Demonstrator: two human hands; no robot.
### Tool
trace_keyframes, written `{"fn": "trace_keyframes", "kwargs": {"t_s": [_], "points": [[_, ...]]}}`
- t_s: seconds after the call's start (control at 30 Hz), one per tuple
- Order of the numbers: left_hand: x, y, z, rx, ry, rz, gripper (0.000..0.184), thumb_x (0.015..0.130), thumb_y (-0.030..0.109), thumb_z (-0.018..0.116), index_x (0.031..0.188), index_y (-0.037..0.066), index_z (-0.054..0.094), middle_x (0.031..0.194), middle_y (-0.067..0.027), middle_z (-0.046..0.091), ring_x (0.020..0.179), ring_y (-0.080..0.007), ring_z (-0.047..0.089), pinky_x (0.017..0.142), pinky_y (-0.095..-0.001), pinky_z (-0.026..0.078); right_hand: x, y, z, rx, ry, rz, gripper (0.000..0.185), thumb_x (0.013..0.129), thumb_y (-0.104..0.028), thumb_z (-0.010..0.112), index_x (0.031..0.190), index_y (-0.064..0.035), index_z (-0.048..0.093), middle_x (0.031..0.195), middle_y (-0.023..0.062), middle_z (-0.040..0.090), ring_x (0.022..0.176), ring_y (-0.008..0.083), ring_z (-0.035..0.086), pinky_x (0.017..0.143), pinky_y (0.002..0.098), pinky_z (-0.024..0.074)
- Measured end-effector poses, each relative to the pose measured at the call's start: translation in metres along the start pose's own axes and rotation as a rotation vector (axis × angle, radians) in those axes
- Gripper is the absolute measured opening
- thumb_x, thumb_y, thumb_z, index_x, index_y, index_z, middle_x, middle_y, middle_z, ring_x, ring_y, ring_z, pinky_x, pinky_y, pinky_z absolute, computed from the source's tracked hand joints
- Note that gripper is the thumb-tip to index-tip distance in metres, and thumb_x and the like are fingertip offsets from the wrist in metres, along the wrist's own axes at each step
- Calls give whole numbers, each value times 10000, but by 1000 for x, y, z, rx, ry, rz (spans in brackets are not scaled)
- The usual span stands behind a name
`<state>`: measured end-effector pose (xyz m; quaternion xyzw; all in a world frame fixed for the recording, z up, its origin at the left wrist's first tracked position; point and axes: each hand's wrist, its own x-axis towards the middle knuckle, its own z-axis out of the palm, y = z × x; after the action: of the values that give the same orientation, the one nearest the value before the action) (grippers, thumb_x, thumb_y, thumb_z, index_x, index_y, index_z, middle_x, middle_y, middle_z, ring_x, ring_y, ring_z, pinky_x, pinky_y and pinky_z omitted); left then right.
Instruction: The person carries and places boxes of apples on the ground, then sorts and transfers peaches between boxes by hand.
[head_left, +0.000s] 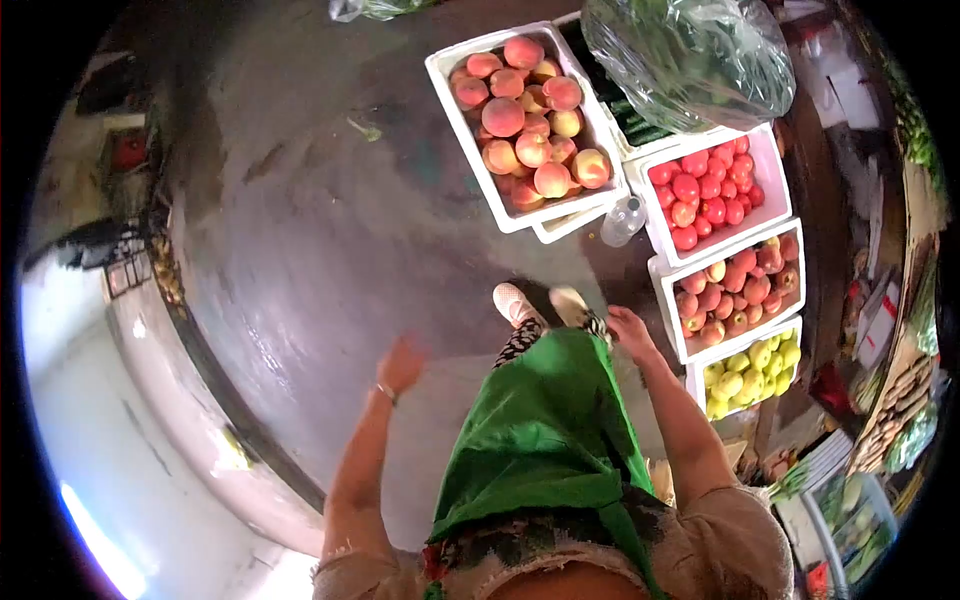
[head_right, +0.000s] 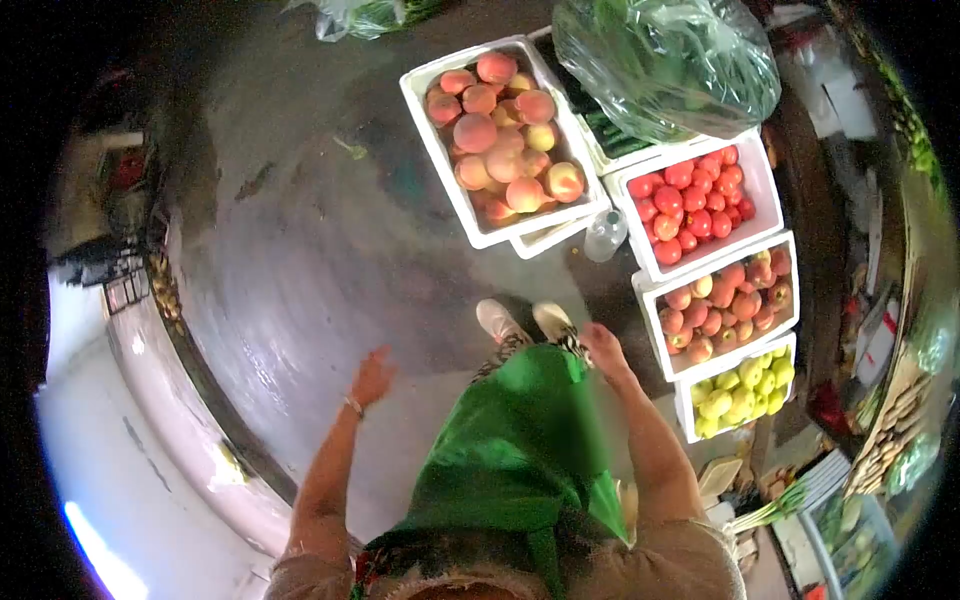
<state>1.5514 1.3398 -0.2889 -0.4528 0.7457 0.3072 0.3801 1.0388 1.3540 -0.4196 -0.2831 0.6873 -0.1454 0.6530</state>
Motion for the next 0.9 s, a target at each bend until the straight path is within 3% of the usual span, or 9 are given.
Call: {"fn": "trace_keyframes", "kwargs": {"t_s": [0.1, 0.2, 0.27, 0.5, 0.57, 0.7, 0.77, 0.83, 0.9], "points": [[60, -83, -54, -485, 488, -150, 499, 939, 326, 520, 1366, 73, 470, 1232, -191, 598, 1234, -367, 497, 1026, -443, 420, 12, -72, 42, 187, 11, 47, 419, 918, -288, 631, 1253, -45, 569, 1101, 65, 639, 1016, 183, 605, 841, 315, 487], [87, -86, -183, -704, 468, -167, 505, 933, 281, 537, 1387, 74, 456, 1269, -211, 571, 1203, -386, 516, 1002, -466, 431, 38, -121, 65, 412, -11, 183, 471, 927, -353, 581, 1312, -86, 534, 1129, 39, 614, 1003, 182, 599, 812, 328, 484], [124, -96, -235, -458, 584, -24, 533, 928, 254, 546, 1417, 82, 422, 1322, -229, 527, 1196, -400, 515, 976, -473, 446, 69, -143, 75, 511, 31, 192, 477, 929, -351, 575, 1324, -88, 524, 1121, 44, 614, 1001, 184, 603, 815, 339, 487], [238, -111, -322, -365, 564, 51, 602, 886, 211, 601, 1433, 75, 388, 1360, -229, 496, 1227, -397, 490, 989, -458, 441, 128, -191, 92, 910, 33, 160, 320, 937, -358, 564, 1161, -134, 518, 1087, 38, 563, 988, 195, 550, 832, 427, 457], [262, -116, -359, -287, 641, 145, 639, 870, 203, 613, 1447, 80, 365, 1355, -235, 493, 1213, -404, 498, 991, -458, 439, 148, -188, 101, 1052, 103, 198, 338, 913, -314, 577, 1172, -119, 483, 1055, 36, 548, 939, 181, 539, 749, 380, 456], [309, -136, -420, -224, 548, -34, 670, 857, 201, 617, 1453, 67, 343, 1341, -256, 493, 1174, -434, 519, 1002, -464, 428, 167, -191, 122, 1138, 307, 223, 471, 923, -342, 520, 1342, -141, 444, 1244, 75, 542, 1083, 243, 537, 867, 445, 453], [337, -149, -444, -190, 512, -86, 692, 850, 193, 612, 1466, 57, 327, 1356, -253, 493, 1206, -431, 506, 1023, -452, 416, 177, -180, 128, 1202, 329, 49, 535, 918, -354, 520, 1400, -156, 401, 1324, 85, 508, 1152, 268, 520, 903, 455, 457], [383, -183, -449, -219, 494, 37, 715, 841, 188, 611, 1475, 38, 316, 1380, -250, 486, 1255, -394, 494, 1045, -421, 402, 180, -193, 136, 1076, 493, -63, 635, 938, -501, 506, 1367, -37, 446, 1269, 115, 566, 1137, 269, 559, 916, 421, 465], [414, -200, -460, -220, 397, 173, 716, 838, 137, 598, 1484, 34, 307, 1405, -246, 472, 1283, -338, 491, 1057, -397, 389, 190, -211, 129, 682, 699, 317, 734, 928, -608, 478, 1285, 32, 517, 1159, 141, 633, 1080, 261, 603, 891, 392, 475]]}}
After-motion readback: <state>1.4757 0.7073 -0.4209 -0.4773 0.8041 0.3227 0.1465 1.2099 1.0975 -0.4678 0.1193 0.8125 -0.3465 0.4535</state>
